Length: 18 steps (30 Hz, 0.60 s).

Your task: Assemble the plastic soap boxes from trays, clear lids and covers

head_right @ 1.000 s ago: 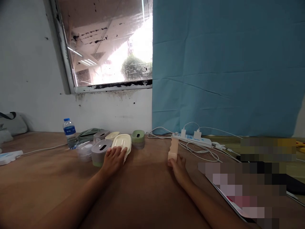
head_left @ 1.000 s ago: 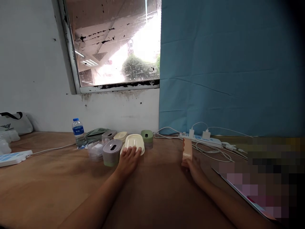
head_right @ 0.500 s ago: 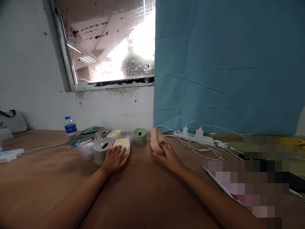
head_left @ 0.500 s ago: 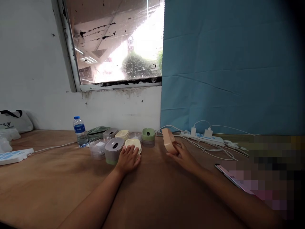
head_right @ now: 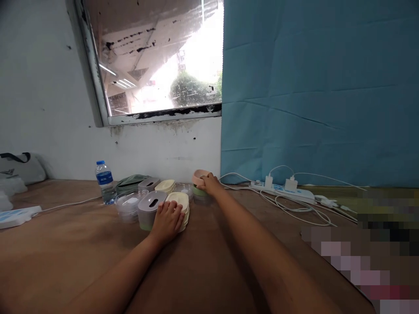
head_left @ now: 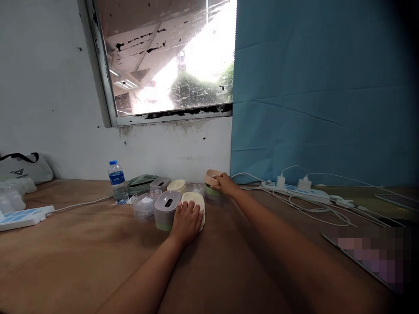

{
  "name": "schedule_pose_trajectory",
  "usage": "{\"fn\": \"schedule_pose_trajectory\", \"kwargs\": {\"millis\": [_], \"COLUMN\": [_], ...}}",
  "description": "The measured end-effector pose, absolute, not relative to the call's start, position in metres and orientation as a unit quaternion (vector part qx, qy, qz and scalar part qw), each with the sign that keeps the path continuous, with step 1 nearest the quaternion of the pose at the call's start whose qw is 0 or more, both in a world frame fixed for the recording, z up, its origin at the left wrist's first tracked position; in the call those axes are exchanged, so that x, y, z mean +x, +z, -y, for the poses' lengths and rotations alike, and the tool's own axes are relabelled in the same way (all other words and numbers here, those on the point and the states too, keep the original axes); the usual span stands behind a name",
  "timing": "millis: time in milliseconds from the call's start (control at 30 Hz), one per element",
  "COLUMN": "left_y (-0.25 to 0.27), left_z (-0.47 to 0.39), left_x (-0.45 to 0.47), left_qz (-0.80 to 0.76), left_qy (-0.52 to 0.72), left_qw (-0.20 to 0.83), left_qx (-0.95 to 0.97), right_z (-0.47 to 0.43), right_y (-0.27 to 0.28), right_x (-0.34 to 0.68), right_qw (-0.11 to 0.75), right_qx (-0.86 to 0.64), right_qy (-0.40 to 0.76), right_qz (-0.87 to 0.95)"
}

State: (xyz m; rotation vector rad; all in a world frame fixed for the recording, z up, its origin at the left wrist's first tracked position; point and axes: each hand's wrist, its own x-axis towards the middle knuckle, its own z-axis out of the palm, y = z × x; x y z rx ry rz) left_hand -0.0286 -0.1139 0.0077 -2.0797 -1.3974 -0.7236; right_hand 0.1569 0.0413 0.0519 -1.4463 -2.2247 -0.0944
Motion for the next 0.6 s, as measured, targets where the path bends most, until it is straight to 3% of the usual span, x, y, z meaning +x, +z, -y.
{"fn": "schedule_pose_trajectory", "kwargs": {"millis": [600], "left_y": [0.011], "left_z": [0.114], "left_x": [-0.028], "left_qz": [0.534], "left_qy": [-0.277], "left_qw": [0.254], "left_qx": [-0.757], "right_z": [-0.029], "right_y": [0.05], "right_x": [0.151], "right_qw": [0.214], "right_qx": [-0.557], "right_qy": [-0.064], "right_qz": [0.8]}}
